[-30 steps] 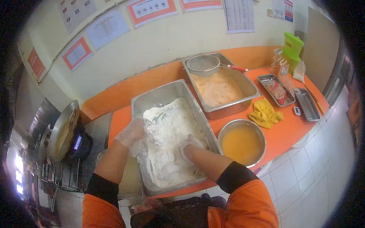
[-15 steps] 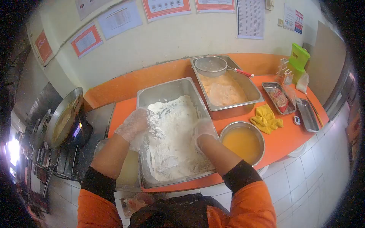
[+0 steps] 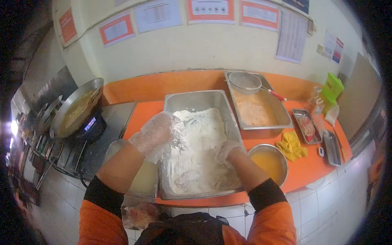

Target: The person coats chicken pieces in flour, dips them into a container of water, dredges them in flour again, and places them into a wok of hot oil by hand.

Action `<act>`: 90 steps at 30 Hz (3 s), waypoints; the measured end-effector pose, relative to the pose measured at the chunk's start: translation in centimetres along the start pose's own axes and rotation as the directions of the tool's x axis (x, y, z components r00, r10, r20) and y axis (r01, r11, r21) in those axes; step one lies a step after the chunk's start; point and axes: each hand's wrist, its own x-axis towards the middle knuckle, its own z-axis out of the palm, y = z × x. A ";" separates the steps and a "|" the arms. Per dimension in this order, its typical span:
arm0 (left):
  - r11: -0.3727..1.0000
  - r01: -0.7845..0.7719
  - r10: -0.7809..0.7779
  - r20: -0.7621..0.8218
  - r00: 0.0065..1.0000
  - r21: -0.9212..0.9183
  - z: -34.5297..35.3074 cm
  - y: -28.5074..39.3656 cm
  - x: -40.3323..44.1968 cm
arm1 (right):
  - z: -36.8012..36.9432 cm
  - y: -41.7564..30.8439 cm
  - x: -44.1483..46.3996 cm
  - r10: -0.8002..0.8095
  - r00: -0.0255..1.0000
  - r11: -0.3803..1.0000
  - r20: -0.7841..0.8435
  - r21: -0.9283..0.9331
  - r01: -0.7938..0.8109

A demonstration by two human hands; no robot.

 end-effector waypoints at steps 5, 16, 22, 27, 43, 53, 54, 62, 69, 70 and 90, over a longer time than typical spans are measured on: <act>1.000 0.003 -0.004 -0.031 1.000 -0.024 -1.1 -1.2 -1.2 | -3.5 0.0 -1.1 0.104 0.994 0.992 0.041 -0.083 -0.101; 0.995 0.067 -0.045 -0.264 0.963 0.074 -15.7 -20.9 -8.4 | -25.5 -9.6 5.3 -0.424 0.723 0.052 -0.545 0.783 0.620; 0.771 0.497 -0.244 -0.535 0.809 0.400 -23.5 -35.2 -16.4 | -38.8 -25.2 11.9 -0.244 0.507 0.880 -0.827 0.030 0.473; 0.606 0.508 -0.264 -0.448 0.854 0.612 -22.9 -47.2 -21.8 | -43.1 -38.1 21.4 -0.525 0.595 0.849 -0.609 -0.327 0.415; 0.628 0.593 -0.292 -0.553 0.781 0.505 -22.9 -54.1 -21.8 | -48.7 -47.6 32.0 -0.261 0.276 0.613 -0.925 0.063 0.788; 0.919 0.131 0.128 -0.596 0.793 0.371 -19.1 -35.3 -13.9 | -25.1 -13.2 17.5 -0.395 0.693 0.898 -0.603 -0.414 0.151; 0.927 0.096 0.131 -0.553 0.822 0.362 -17.5 -33.0 -12.6 | -20.6 -10.3 15.4 -0.306 0.868 0.935 -0.390 -0.294 0.197; 0.856 -0.504 0.439 -0.348 0.828 -0.119 2.2 -13.1 -3.7 | 3.9 -5.4 2.3 0.065 0.972 0.956 0.224 0.264 -0.125; 0.936 -0.332 0.335 0.576 0.745 -0.115 13.3 0.5 1.0 | 7.4 -5.2 -0.8 0.155 0.981 0.882 0.120 0.431 -0.192; 0.911 -0.407 0.363 0.613 0.702 -0.073 16.6 0.4 1.3 | 6.8 -5.2 -0.7 0.175 0.980 0.864 0.091 0.463 -0.197; 0.984 -0.172 0.161 0.613 0.774 -0.043 10.0 -0.1 3.5 | 3.8 -2.2 -1.5 0.162 0.970 0.915 -0.181 0.396 -0.079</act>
